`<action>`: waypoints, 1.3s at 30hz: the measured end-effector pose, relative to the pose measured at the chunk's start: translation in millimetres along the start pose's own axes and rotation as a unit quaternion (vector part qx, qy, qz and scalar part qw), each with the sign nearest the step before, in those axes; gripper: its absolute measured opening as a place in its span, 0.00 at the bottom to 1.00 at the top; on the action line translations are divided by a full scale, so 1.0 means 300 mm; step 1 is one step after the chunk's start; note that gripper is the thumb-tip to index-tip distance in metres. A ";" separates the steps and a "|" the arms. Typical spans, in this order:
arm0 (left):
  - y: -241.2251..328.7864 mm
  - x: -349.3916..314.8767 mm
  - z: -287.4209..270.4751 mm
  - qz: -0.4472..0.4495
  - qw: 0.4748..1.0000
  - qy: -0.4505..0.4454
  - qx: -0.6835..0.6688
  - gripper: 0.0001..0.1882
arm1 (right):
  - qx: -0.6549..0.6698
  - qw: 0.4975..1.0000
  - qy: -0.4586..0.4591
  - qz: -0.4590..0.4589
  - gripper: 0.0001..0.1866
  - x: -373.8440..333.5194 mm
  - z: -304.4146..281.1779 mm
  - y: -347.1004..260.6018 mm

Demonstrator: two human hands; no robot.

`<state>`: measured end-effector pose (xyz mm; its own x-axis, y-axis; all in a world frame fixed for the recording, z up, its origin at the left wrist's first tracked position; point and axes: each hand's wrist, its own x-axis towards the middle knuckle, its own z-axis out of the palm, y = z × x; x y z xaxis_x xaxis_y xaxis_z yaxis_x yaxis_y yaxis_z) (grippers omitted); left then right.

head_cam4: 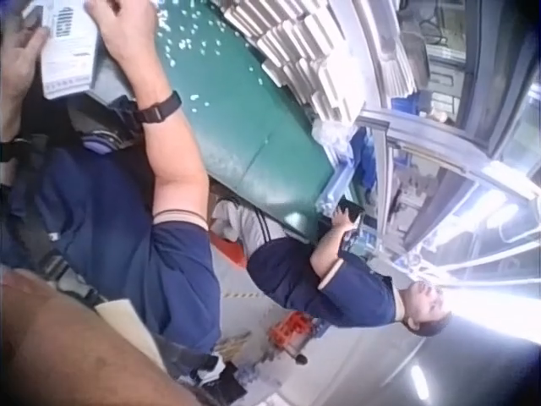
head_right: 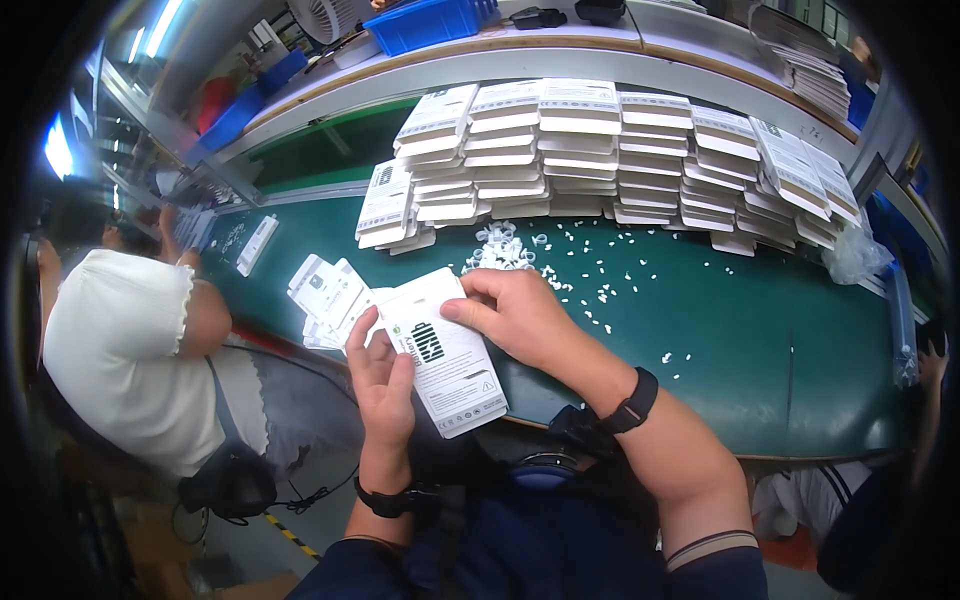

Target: The person is seen picking up small plastic components and attaching them to the back of a electronic device or label on an assembly line.

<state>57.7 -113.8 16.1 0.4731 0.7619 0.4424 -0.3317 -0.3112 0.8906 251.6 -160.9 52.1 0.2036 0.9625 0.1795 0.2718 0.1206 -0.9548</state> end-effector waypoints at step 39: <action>-0.005 -0.015 -0.007 0.015 0.988 0.116 -0.099 0.11 | 0.164 0.986 -0.036 0.009 0.09 -0.022 0.049 0.006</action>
<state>54.5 -115.6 12.7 0.2673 0.8711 0.4121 -0.5074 -0.2363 0.8287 237.0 -163.5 45.8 0.1351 0.9784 0.1565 -0.0515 0.1647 -0.9850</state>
